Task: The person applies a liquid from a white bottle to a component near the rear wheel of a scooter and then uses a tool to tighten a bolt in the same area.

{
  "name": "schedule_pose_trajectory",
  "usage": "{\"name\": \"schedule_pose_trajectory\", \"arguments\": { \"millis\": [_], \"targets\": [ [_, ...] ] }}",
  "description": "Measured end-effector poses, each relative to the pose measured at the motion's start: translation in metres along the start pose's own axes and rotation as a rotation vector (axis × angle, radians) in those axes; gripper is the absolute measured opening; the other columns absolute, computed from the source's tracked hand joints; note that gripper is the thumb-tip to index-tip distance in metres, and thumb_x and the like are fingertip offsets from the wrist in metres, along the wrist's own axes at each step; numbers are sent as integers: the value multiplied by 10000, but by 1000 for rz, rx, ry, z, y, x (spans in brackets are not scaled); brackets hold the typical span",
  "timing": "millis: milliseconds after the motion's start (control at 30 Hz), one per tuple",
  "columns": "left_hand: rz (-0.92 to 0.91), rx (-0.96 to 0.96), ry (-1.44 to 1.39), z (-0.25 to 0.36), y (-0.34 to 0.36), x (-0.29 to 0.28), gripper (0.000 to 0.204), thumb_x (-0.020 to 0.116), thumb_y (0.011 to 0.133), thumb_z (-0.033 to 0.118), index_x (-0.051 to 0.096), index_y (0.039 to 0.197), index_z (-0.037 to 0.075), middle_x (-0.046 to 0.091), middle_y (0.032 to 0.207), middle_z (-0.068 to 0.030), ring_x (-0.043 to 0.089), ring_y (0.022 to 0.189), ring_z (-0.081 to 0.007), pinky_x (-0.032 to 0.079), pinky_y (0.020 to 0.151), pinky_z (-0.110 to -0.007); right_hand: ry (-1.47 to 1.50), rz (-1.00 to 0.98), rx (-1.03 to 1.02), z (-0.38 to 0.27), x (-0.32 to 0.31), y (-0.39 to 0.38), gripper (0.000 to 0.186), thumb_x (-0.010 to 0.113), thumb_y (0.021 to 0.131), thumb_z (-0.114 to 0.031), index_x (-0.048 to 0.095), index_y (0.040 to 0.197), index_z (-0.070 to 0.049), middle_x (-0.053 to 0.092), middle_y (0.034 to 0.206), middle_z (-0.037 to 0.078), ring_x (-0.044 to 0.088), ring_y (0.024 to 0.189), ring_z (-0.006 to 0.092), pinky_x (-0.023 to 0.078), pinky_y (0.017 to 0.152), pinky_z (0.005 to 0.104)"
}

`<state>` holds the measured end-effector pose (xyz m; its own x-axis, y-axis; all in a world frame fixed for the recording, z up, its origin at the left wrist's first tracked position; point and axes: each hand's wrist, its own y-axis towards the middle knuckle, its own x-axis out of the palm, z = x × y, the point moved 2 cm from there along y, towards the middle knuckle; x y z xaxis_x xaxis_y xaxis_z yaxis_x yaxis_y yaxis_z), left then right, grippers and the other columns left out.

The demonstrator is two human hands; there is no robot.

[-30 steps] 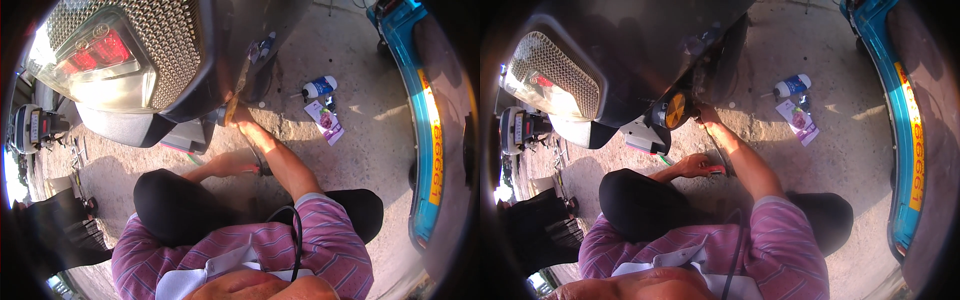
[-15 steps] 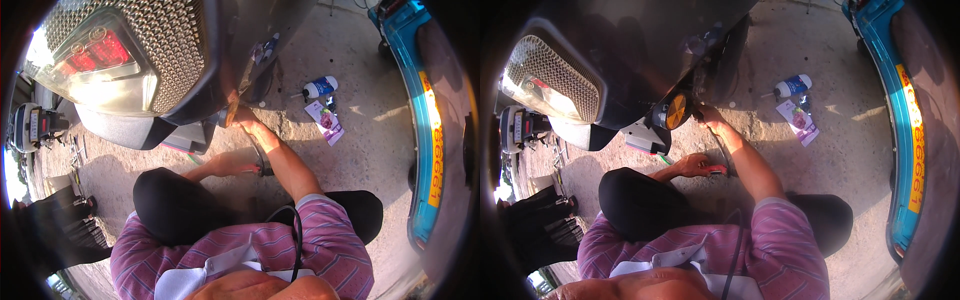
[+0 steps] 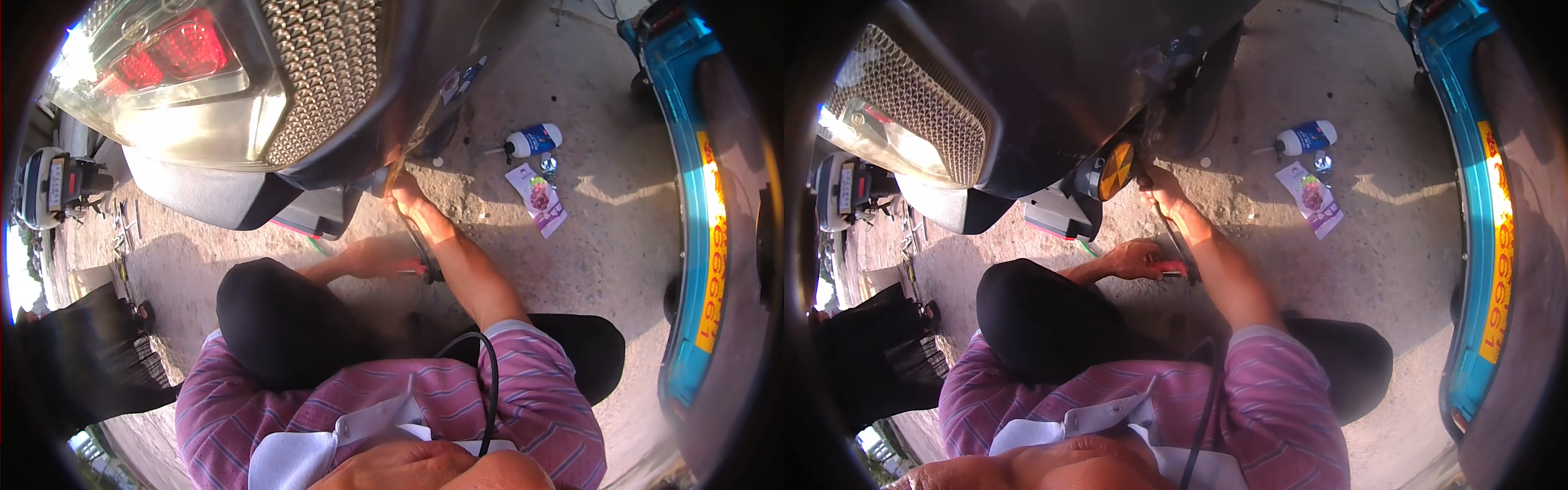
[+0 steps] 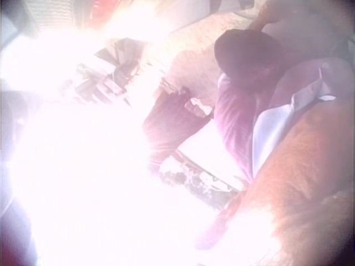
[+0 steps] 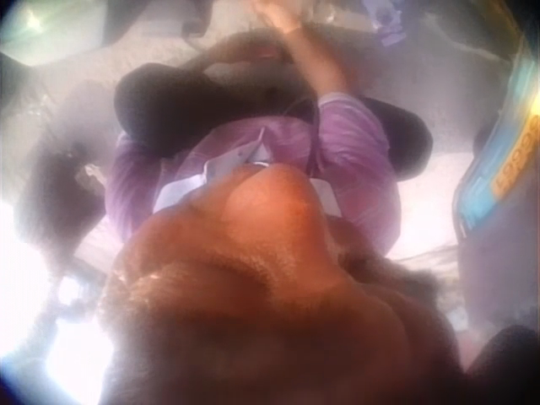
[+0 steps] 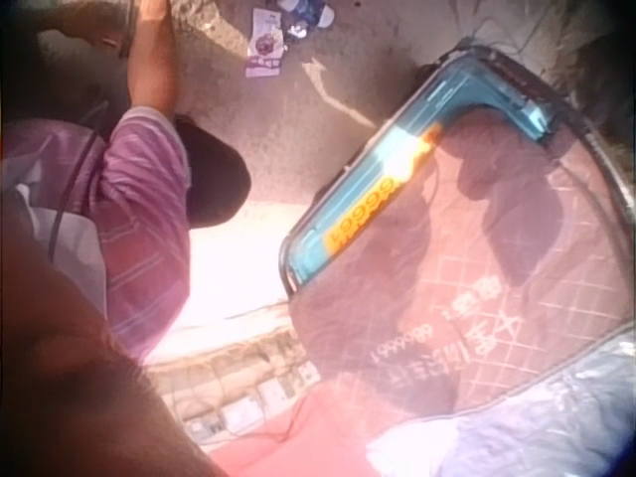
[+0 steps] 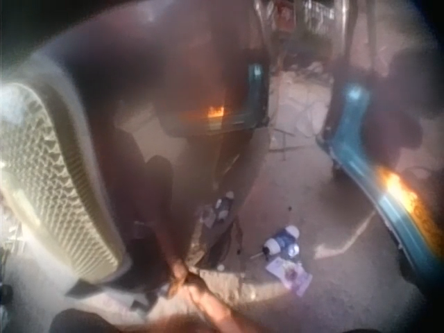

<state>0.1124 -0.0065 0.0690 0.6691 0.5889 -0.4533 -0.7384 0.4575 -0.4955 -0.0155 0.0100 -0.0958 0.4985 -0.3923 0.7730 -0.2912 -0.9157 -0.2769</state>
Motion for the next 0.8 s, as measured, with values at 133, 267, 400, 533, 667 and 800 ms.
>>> {"name": "schedule_pose_trajectory", "arguments": {
  "millis": [133, 267, 400, 533, 667, 800],
  "targets": [
    [-35, -38, 49, 11, 4, -6, 343, 549, 922, 278, 582, 1263, 269, 590, 1230, -39, 563, 1115, -239, 442, 952, -388, -119, 142, -84, 9, -10, 5, 271, 585, 924, -324, 511, 755, -126, 425, 579, -33, 373, 439, 75, 283, 404, 238],
    [13, -112, -63, 15, 0, -8, 282, 540, 934, 315, 638, 1191, 253, 618, 1201, -42, 588, 1071, -235, 454, 926, -383, -209, 351, -139, -6, -28, -14, 349, 635, 890, -425, 526, 768, -116, 456, 588, -27, 399, 442, 82, 303, 404, 243],
    [31, -115, -93, 1, 2, 1, 324, 549, 927, 341, 628, 1228, 250, 628, 1212, -60, 598, 1076, -246, 453, 931, -381, -305, 619, -109, -50, -60, -20, 204, 474, 943, -199, 524, 774, -96, 428, 636, -8, 354, 427, 80, 288, 376, 242],
    [320, 9, -148, -51, 12, 39, 469, 773, 731, 426, 635, 941, 29, 605, 878, -141, 614, 876, -303, 491, 774, -393, 2, 664, -58, -89, -104, -22, 347, 507, 947, -357, 456, 689, -131, 409, 554, -12, 366, 411, 89, 266, 360, 229],
    [341, 19, -191, -54, 8, 39, 447, 779, 734, 400, 630, 926, 25, 592, 843, -125, 602, 823, -286, 481, 732, -388, -197, 802, 14, -129, -117, -43, 324, 530, 929, -309, 478, 676, -113, 431, 535, 5, 387, 418, 106, 297, 378, 241],
    [409, 79, -298, -84, 7, 54, 434, 782, 745, 362, 637, 968, 19, 593, 846, -115, 599, 806, -266, 479, 717, -371, -383, 847, -137, -158, -125, -66, 209, 595, 877, -160, 516, 698, -84, 487, 563, 36, 455, 450, 133, 350, 394, 288]
  ]
}}
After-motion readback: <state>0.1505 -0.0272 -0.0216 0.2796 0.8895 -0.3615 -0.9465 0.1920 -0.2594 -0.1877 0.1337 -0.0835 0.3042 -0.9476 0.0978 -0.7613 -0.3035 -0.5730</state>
